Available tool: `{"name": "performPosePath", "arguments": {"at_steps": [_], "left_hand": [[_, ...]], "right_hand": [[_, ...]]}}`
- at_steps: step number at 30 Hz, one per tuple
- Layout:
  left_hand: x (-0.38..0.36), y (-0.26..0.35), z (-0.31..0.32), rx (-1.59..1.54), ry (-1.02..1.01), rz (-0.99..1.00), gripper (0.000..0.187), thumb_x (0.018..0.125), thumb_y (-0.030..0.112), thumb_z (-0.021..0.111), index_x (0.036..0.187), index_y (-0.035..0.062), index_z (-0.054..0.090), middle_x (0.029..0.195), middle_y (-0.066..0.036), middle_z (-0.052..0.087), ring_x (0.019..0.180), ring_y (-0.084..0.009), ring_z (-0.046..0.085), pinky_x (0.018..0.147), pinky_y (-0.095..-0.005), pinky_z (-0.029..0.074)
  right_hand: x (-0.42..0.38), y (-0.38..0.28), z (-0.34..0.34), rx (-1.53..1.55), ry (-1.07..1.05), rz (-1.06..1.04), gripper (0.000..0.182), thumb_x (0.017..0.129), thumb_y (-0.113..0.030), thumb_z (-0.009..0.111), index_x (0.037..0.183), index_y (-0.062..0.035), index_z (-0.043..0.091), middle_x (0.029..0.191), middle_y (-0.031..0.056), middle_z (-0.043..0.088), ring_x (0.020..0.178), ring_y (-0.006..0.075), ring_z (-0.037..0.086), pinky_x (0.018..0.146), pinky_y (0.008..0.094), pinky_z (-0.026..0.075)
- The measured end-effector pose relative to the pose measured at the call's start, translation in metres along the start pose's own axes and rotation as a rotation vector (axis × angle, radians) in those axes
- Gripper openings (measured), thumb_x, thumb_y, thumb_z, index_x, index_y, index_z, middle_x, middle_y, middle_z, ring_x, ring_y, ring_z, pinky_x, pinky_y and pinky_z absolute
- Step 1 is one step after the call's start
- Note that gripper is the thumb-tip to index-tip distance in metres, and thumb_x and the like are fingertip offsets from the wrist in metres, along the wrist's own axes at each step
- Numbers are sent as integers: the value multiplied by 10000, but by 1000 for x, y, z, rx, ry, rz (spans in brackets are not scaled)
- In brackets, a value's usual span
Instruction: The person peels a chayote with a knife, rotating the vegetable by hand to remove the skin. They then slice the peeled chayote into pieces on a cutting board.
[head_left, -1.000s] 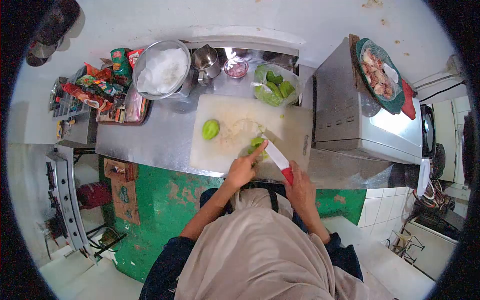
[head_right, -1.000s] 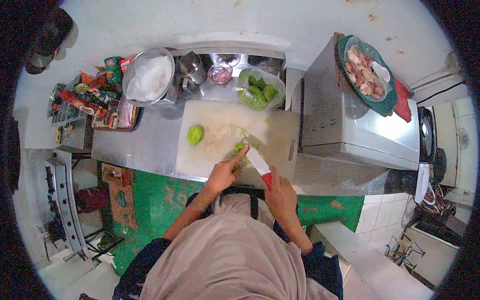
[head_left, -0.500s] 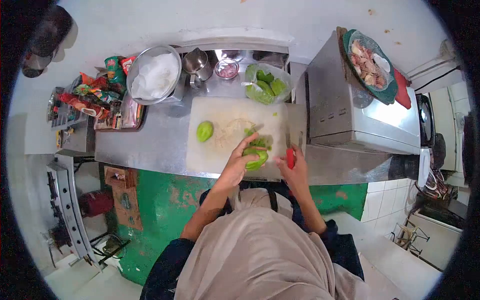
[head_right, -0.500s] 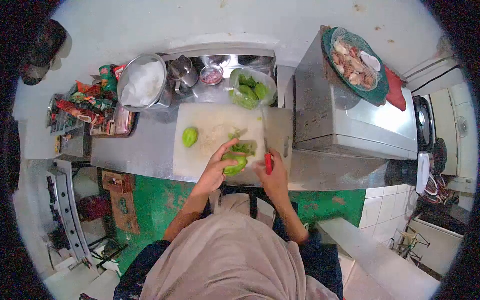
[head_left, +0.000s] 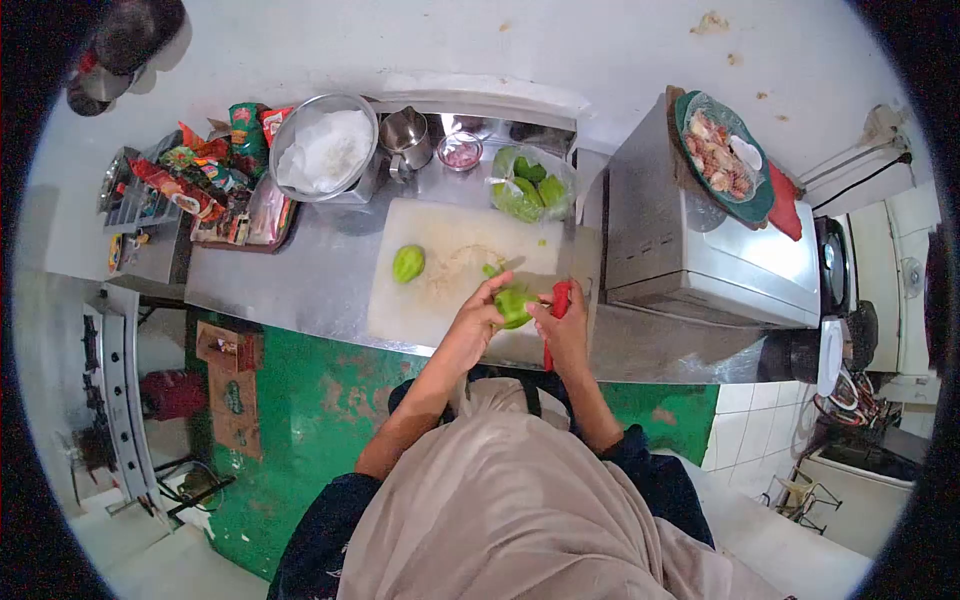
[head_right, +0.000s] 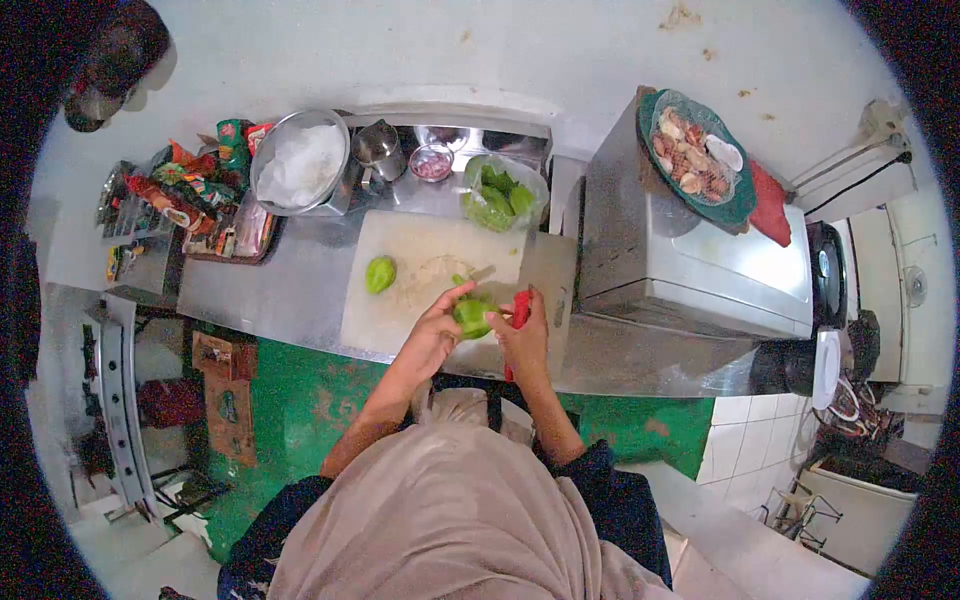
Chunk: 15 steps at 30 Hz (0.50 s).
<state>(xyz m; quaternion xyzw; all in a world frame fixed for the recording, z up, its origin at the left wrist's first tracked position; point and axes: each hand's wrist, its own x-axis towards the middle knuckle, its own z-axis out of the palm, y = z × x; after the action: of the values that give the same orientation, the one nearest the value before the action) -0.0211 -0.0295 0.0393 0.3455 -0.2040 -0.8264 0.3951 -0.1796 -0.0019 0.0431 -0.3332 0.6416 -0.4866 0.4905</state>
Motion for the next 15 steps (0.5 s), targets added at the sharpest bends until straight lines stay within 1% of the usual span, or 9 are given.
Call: {"name": "performPosePath", "arguments": {"at_steps": [2,5,8,11,14,15], "left_hand": [[3,-3,-8,-34,121,-17,549,809,-27,496,1345,79,454,1138,-63,552,973,-133,552,785,-235,468],[23,-29,-38,148,307,67,361,902,90,549,1258,37,532,931,-24,619,856,-122,591,732,-229,470],[40,-47,-56,320,302,113,333,931,188,579,1206,0,573,825,-12,648,744,-88,591,688,-225,463],[56,-61,-69,658,357,165,357,911,232,606,1195,15,595,906,-76,697,725,-156,624,727,-258,489],[65,-73,-76,667,335,202,356,890,157,611,1213,9,590,1037,-111,697,868,-159,657,796,-276,493],[62,-72,-68,665,336,256,351,877,127,607,1210,17,596,1056,-114,692,909,-169,656,822,-286,489]], "right_hand": [[2,5,-5,-12,58,-27,683,777,-53,719,1344,-24,339,926,64,590,572,83,513,452,208,404],[5,24,-11,-18,152,-147,583,775,-38,715,1256,-27,386,875,51,568,558,76,507,444,201,397],[-3,14,-10,55,146,-141,488,773,-29,714,1161,-39,418,856,47,557,540,71,497,434,196,389],[-12,1,-14,117,97,-87,638,774,-51,722,1305,-21,367,966,80,569,684,102,528,520,224,451],[-15,-3,-16,174,82,-91,530,788,-64,718,1207,-25,395,941,69,563,641,97,520,486,220,437],[-15,-2,-17,170,94,-91,494,790,-63,717,1169,-29,403,918,63,561,621,93,516,476,218,429]]}}
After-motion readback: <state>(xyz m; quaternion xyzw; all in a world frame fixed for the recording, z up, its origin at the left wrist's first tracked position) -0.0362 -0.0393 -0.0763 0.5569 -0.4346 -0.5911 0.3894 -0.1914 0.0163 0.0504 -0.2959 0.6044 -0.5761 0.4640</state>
